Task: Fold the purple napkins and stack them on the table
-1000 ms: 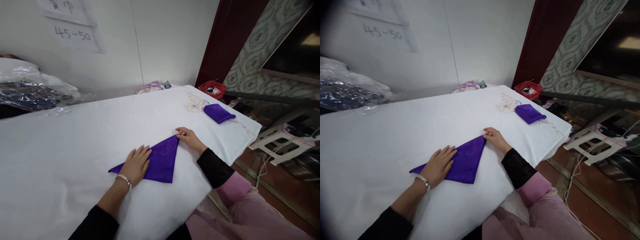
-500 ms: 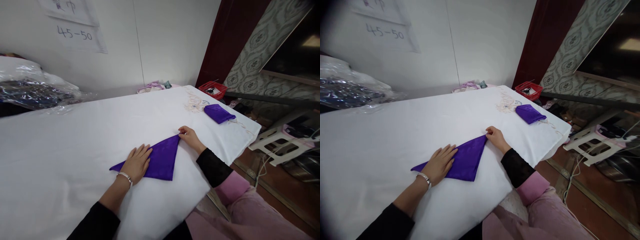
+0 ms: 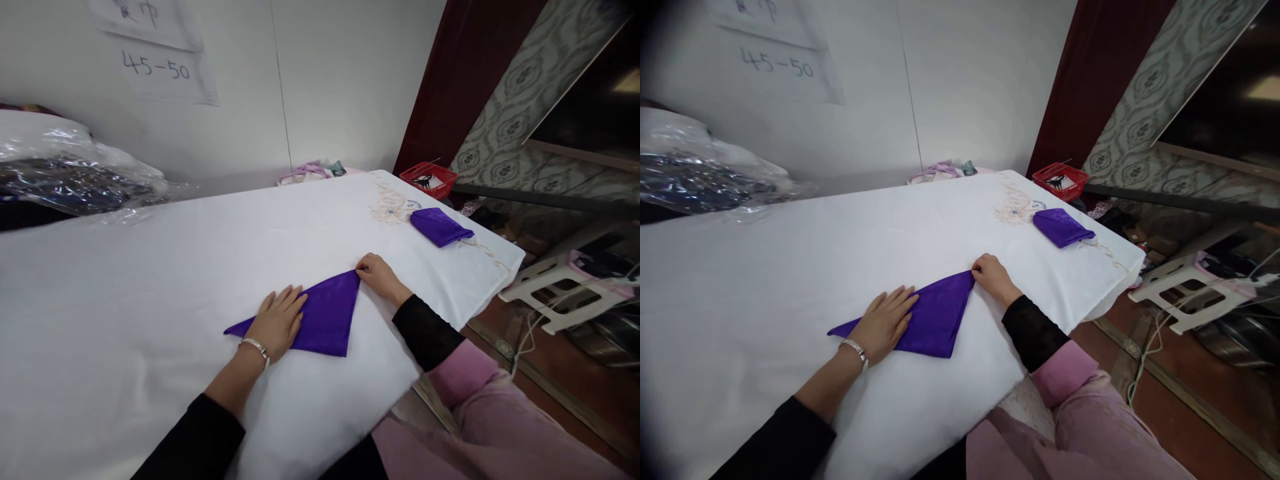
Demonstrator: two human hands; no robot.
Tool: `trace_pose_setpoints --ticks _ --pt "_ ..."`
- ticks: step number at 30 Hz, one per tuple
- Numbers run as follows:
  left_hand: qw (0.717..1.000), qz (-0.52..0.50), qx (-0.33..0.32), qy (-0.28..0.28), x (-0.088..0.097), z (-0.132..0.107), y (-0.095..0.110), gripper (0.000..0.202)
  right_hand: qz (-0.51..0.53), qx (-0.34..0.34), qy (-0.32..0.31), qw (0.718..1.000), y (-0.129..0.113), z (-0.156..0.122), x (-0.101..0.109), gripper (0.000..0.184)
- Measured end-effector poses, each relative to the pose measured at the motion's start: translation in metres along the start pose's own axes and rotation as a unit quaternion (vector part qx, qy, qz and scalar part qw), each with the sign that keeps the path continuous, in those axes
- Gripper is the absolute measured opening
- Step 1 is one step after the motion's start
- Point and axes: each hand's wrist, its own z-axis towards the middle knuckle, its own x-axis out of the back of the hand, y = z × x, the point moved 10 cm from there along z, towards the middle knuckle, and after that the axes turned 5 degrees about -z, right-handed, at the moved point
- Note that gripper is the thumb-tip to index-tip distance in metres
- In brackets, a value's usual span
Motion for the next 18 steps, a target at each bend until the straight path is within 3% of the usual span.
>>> trace_pose_setpoints --ticks 6,11,14,18 --pt "1.000 0.012 0.003 -0.004 0.002 0.000 0.003 0.044 -0.019 0.019 -0.019 0.999 -0.002 0.000 -0.001 0.012" --pt "0.998 0.046 -0.005 0.039 0.016 -0.002 0.015 0.040 -0.032 0.031 -0.031 0.999 -0.002 -0.002 -0.001 0.010" --pt "0.996 0.056 -0.002 0.063 0.027 -0.003 0.023 0.037 0.030 0.020 -0.015 0.999 0.003 -0.007 0.005 0.009" --pt "0.996 0.055 0.034 0.056 0.034 -0.002 0.027 0.031 0.169 -0.049 -0.030 0.984 0.018 -0.015 0.009 0.005"
